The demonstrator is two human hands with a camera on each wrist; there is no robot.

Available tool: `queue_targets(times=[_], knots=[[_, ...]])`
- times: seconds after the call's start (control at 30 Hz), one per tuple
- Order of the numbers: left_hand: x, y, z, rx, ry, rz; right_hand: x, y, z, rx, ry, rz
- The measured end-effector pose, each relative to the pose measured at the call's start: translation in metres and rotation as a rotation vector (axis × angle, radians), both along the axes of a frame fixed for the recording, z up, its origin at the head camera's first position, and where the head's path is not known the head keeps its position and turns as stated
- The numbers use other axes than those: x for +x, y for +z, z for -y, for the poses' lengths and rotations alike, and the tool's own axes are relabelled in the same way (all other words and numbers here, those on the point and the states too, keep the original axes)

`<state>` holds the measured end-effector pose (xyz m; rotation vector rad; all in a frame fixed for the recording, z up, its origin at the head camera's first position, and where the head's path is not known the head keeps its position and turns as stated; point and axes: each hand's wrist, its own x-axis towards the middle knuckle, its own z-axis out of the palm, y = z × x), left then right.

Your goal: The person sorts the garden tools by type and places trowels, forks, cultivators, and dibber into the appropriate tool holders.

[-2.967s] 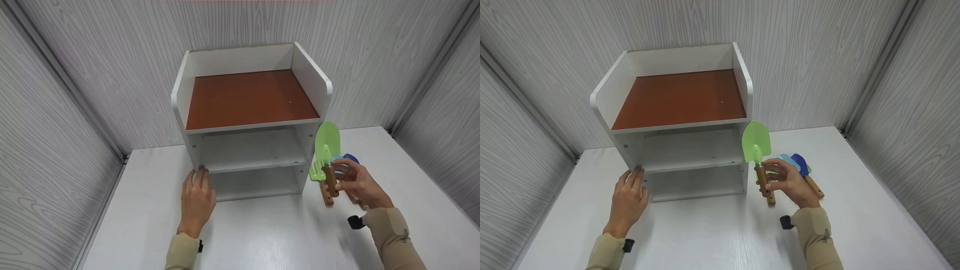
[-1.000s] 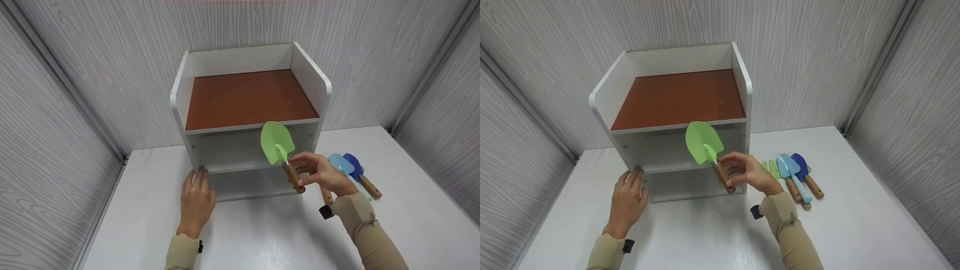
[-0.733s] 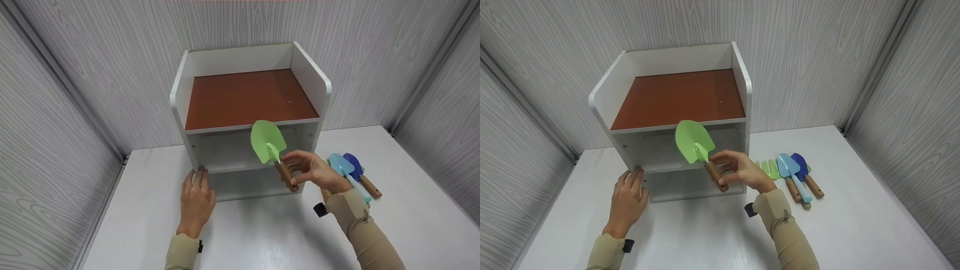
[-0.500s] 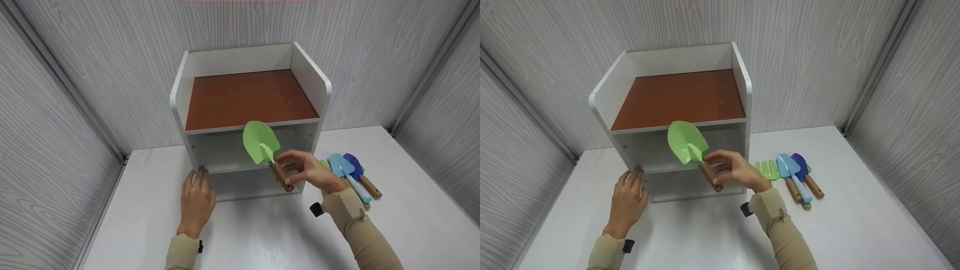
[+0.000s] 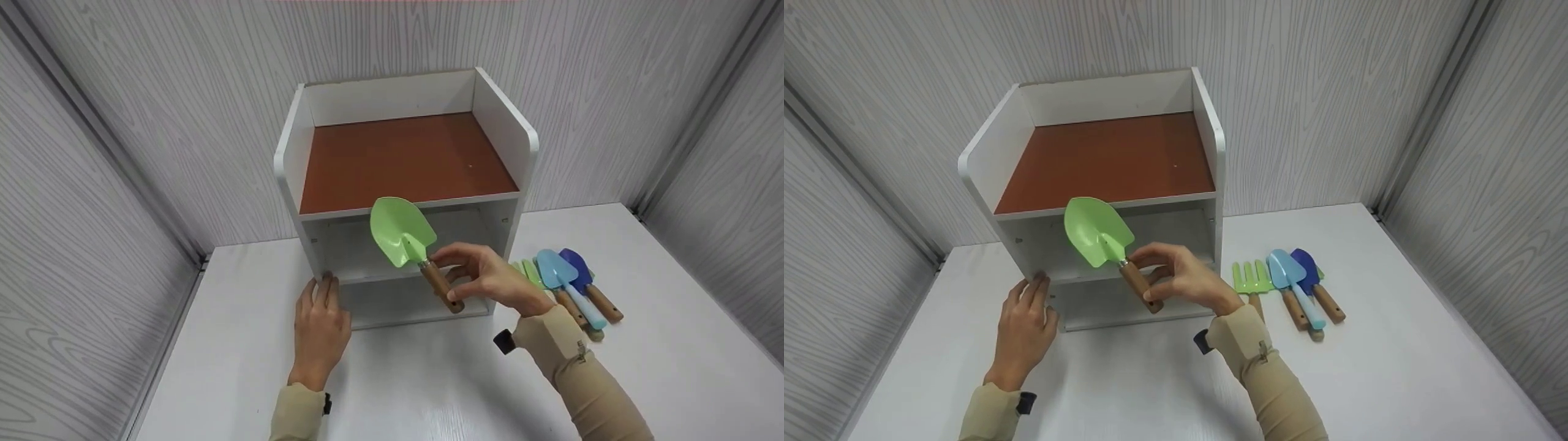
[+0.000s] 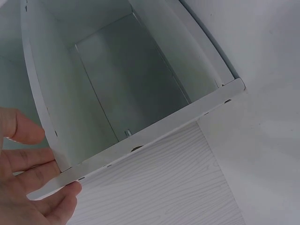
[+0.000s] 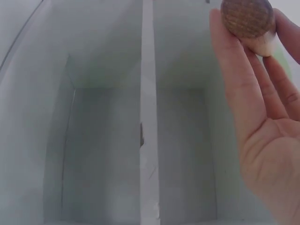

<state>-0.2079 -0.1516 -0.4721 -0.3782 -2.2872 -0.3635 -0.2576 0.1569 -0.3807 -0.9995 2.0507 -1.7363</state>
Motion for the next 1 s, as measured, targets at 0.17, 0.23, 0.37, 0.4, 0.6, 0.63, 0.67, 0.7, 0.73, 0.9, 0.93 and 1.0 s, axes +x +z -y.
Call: queue_targets(times=[0.17, 0.23, 0.37, 0.4, 0.6, 0.63, 0.67, 0.7, 0.73, 0.9, 0.93, 1.0], knots=[[0.000, 0.001, 0.000, -0.002, 0.007, 0.015, 0.003, 0.004, 0.010, -0.013, -0.012, -0.014], [0.001, 0.001, 0.000, -0.006, 0.009, 0.018, 0.004, 0.005, 0.014, -0.018, -0.019, -0.012], [0.000, 0.001, 0.000, -0.016, 0.012, 0.017, 0.007, 0.010, 0.021, -0.016, -0.039, 0.001], [0.001, 0.001, 0.000, -0.014, 0.011, 0.016, 0.007, 0.012, 0.022, -0.015, -0.046, -0.001], [0.002, 0.000, -0.001, 0.007, 0.000, 0.020, 0.010, 0.018, 0.033, -0.023, -0.064, 0.028], [0.002, 0.000, -0.002, 0.006, -0.001, 0.019, 0.011, 0.019, 0.035, -0.027, -0.062, 0.039], [0.002, 0.000, -0.002, 0.006, -0.002, 0.017, 0.011, 0.019, 0.037, -0.030, -0.060, 0.045], [0.002, 0.000, -0.002, 0.006, -0.003, 0.016, 0.012, 0.020, 0.038, -0.031, -0.059, 0.048], [0.002, 0.000, -0.002, 0.006, -0.003, 0.016, 0.012, 0.021, 0.040, -0.036, -0.057, 0.052], [0.001, 0.000, -0.002, 0.018, 0.002, 0.022, 0.013, 0.025, 0.050, -0.056, -0.042, 0.051], [0.000, 0.000, -0.001, 0.019, 0.004, 0.025, 0.014, 0.026, 0.052, -0.059, -0.043, 0.051], [0.000, 0.001, -0.001, 0.019, 0.004, 0.030, 0.014, 0.027, 0.055, -0.062, -0.049, 0.056]])
